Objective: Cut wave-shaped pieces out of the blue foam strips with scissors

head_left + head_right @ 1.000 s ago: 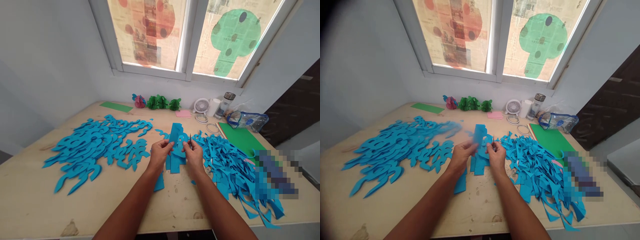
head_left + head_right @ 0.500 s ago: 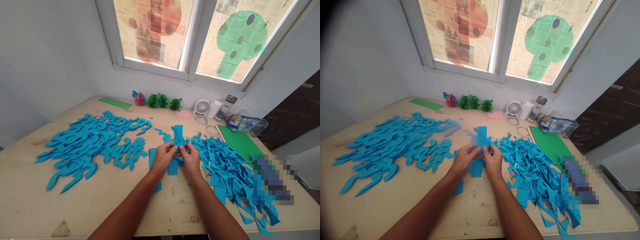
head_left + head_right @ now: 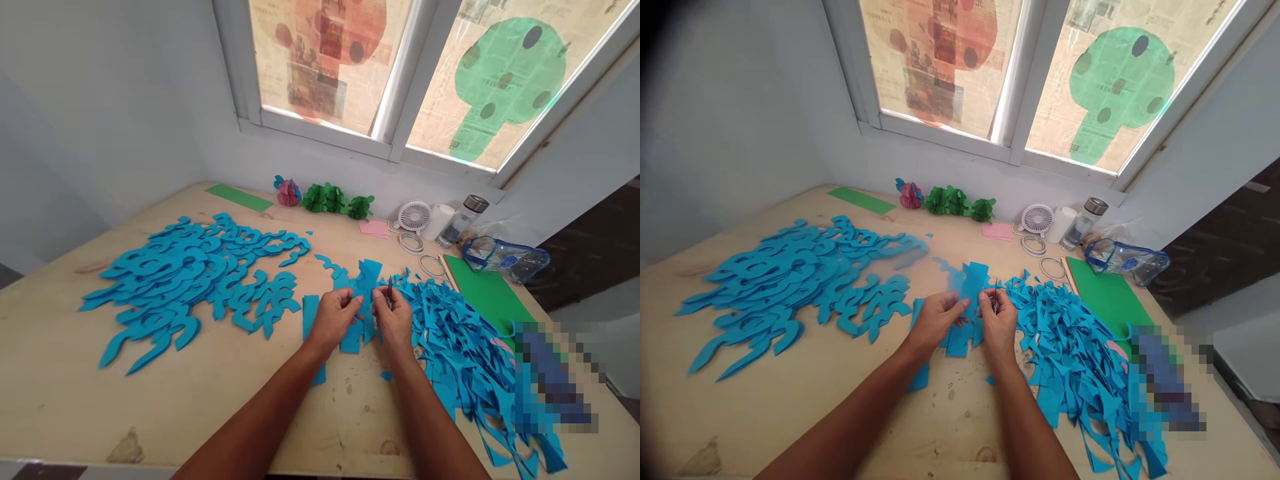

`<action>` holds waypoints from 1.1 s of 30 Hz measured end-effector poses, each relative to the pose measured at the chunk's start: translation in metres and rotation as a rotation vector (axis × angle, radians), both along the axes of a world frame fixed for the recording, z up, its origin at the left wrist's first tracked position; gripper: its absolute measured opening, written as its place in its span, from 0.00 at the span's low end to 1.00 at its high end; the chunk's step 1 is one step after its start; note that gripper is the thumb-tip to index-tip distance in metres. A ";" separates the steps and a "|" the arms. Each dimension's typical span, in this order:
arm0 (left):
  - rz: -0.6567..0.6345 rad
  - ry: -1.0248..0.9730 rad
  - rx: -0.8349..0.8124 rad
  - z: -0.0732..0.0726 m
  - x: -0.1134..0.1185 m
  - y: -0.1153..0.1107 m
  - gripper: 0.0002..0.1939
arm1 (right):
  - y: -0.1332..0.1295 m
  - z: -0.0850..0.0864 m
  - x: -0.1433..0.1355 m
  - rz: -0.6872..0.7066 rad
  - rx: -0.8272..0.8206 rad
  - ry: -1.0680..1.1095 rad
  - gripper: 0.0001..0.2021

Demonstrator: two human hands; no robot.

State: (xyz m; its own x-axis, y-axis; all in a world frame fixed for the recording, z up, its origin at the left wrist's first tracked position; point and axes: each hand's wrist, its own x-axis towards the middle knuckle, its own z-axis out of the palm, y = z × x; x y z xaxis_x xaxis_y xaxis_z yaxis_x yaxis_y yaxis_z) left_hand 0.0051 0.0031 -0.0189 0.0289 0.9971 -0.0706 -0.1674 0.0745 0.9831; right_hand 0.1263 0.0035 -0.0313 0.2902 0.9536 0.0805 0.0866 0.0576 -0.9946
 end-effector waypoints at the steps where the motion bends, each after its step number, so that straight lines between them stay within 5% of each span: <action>1: -0.026 0.005 -0.001 -0.001 0.000 0.000 0.16 | 0.001 -0.001 0.001 0.006 -0.003 0.004 0.15; 13: -0.111 0.005 -0.053 -0.005 0.001 0.001 0.14 | 0.002 -0.001 -0.002 0.009 -0.111 0.199 0.21; 20: 0.057 0.079 0.053 0.005 -0.011 0.002 0.11 | 0.000 -0.002 -0.003 0.072 -0.155 0.226 0.22; 33: 0.029 0.025 -0.069 0.016 -0.028 0.006 0.21 | -0.006 -0.024 -0.004 0.132 -0.151 0.175 0.21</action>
